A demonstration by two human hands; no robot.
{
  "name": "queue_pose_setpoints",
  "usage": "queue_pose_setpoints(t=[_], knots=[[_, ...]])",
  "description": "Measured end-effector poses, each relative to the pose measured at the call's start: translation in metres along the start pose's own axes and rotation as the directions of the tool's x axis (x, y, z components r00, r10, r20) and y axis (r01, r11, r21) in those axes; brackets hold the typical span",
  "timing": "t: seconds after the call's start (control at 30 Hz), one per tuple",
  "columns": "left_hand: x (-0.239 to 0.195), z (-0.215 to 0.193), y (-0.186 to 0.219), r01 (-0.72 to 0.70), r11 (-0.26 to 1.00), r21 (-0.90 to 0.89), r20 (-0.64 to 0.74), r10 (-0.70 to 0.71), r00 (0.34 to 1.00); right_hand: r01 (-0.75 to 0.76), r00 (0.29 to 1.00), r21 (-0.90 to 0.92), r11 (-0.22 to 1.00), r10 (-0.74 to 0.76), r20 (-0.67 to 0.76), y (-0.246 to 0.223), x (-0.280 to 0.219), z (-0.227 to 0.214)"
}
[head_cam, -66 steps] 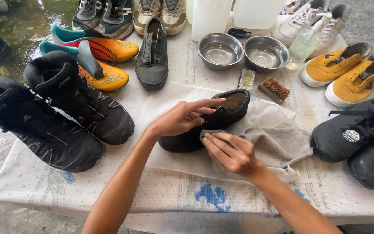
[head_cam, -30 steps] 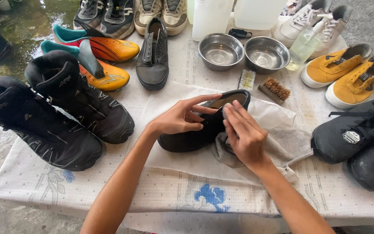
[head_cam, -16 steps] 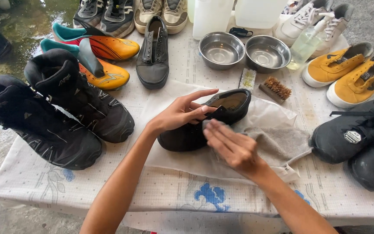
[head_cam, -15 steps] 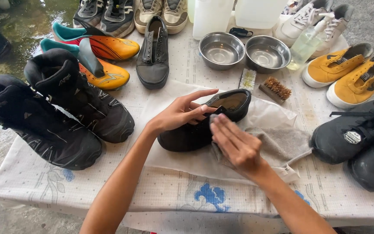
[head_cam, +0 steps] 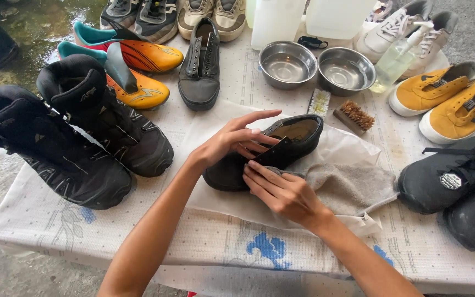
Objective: The person cleans a black shoe by first wiping it with a cloth and then scrubbing it with a brush. The person dips the brush into a metal bowl of water and scrubs the shoe's upper and toe areas. Other shoes and cleaning supplies are visible on the table.
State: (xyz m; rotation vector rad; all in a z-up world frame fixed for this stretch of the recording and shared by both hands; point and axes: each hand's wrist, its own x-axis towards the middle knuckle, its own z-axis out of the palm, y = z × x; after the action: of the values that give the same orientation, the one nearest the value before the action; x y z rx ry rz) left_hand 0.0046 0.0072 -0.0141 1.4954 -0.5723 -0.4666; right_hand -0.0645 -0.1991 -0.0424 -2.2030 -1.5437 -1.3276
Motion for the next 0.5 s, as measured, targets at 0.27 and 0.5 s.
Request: queue_pose_setpoints(t=[0.27, 0.5], knots=[[-0.002, -0.004, 0.006, 0.002, 0.999, -0.052, 0.006, -0.001, 1.0, -0.258, 0.949, -0.076, 0.963, 0.238, -0.209, 0.03, -0.022, 0.002], [0.0, -0.006, -0.007, -0.031, 0.979, -0.202, 0.037, 0.039, 0.999, -0.18, 0.983, -0.116, 0.977, 0.174, -0.055, 0.013, -0.016, 0.01]])
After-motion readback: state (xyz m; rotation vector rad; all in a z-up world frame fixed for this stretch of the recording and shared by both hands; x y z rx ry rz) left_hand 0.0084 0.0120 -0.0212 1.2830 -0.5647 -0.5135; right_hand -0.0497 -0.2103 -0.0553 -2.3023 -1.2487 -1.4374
